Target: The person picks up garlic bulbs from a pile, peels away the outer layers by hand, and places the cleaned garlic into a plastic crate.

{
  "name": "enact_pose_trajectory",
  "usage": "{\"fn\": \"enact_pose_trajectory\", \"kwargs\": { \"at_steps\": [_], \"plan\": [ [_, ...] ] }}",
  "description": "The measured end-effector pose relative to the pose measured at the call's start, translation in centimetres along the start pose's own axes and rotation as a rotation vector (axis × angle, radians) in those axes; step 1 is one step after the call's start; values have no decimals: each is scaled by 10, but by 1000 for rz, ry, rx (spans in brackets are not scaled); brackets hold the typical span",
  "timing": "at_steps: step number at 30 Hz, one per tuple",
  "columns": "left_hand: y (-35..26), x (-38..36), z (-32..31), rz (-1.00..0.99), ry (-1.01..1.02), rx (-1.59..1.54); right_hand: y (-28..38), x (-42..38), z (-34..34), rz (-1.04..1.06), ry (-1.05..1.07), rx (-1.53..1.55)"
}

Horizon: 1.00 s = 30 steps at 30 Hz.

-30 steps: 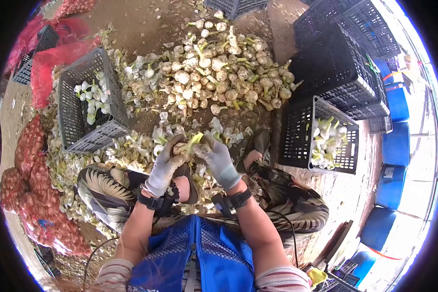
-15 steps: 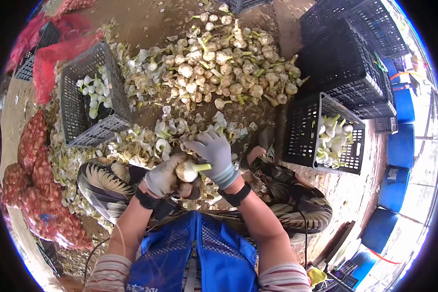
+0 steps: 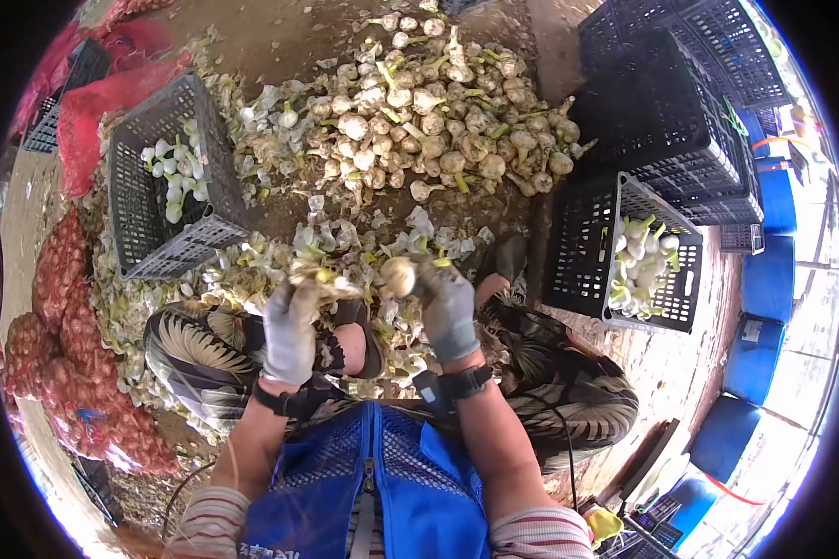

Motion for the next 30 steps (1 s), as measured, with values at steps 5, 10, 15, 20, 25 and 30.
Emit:
{"fn": "enact_pose_trajectory", "kwargs": {
  "at_steps": [5,10,15,20,25,30],
  "plan": [
    [-33,10,-1,-202,176,586,10,1,22,73,-107,-3],
    [18,21,-27,2,396,345,42,-39,-66,761,33,-1076],
    [32,10,-32,332,333,229,35,-41,-79,812,111,-1137],
    [-6,13,-32,84,423,199,36,-22,-50,529,75,-918],
    [-30,16,-45,-164,592,495,13,-6,-28,107,31,-533],
    [-18,-7,-46,-252,660,531,5,6,5,62,-164,-240]
  ]
}}
Point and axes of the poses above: each hand's wrist, its own x-axis towards the middle knuckle, its own z-axis out of the back of the hand, y = z × x, the point moved 8 cm from there along x, towards the middle knuckle, and after that the axes turned 7 degrees about -z, right-handed, at the moved point
